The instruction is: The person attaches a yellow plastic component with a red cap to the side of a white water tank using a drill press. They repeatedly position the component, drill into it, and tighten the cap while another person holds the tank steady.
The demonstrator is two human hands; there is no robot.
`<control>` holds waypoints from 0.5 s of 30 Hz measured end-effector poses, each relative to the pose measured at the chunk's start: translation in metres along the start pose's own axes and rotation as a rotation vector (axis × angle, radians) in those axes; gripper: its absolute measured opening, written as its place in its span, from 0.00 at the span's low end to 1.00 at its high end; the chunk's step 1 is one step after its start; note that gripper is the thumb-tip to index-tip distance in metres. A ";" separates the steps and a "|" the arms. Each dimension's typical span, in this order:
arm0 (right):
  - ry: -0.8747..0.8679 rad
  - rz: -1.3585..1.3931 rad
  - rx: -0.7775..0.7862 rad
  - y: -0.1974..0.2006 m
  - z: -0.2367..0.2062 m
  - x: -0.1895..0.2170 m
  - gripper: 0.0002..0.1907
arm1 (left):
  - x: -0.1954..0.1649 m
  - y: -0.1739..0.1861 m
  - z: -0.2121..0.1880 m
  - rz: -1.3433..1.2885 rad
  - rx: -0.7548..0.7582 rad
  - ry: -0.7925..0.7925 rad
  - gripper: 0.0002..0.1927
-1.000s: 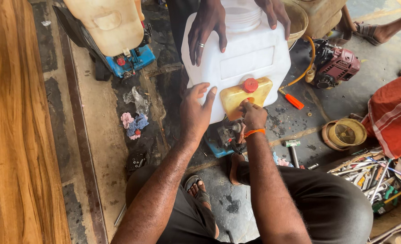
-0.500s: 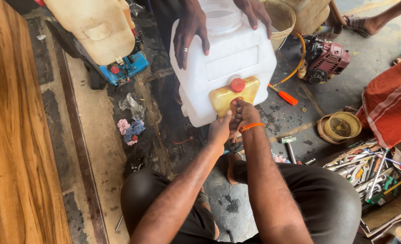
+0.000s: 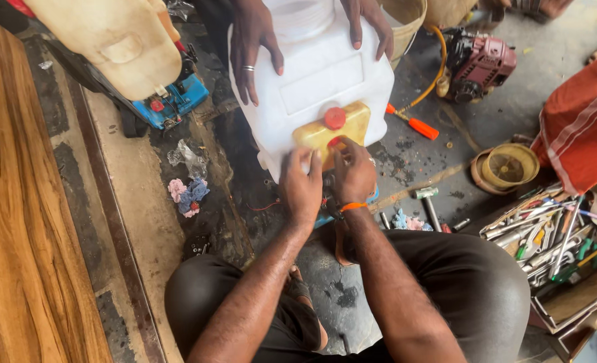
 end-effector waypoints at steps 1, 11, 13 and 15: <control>0.047 -0.015 -0.015 0.000 0.000 0.005 0.12 | -0.016 0.007 0.008 0.167 -0.021 -0.169 0.16; 0.189 -0.036 -0.068 -0.003 0.006 0.012 0.05 | -0.075 -0.009 0.168 0.873 0.313 -0.689 0.70; 0.175 -0.051 -0.066 -0.005 0.008 0.009 0.04 | -0.069 -0.019 0.175 0.972 0.406 -0.605 0.70; 0.135 -0.041 -0.078 -0.007 0.011 0.006 0.04 | -0.058 -0.027 0.184 1.027 0.471 -0.485 0.69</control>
Point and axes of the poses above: each hand's wrist, its own z-axis towards the middle knuckle, its own y-axis out of the back of the hand, x = y × z, the point moved 6 cm from there along z, towards the middle knuckle, and after that the axes turned 5 degrees about -y, right-handed, at the moved point
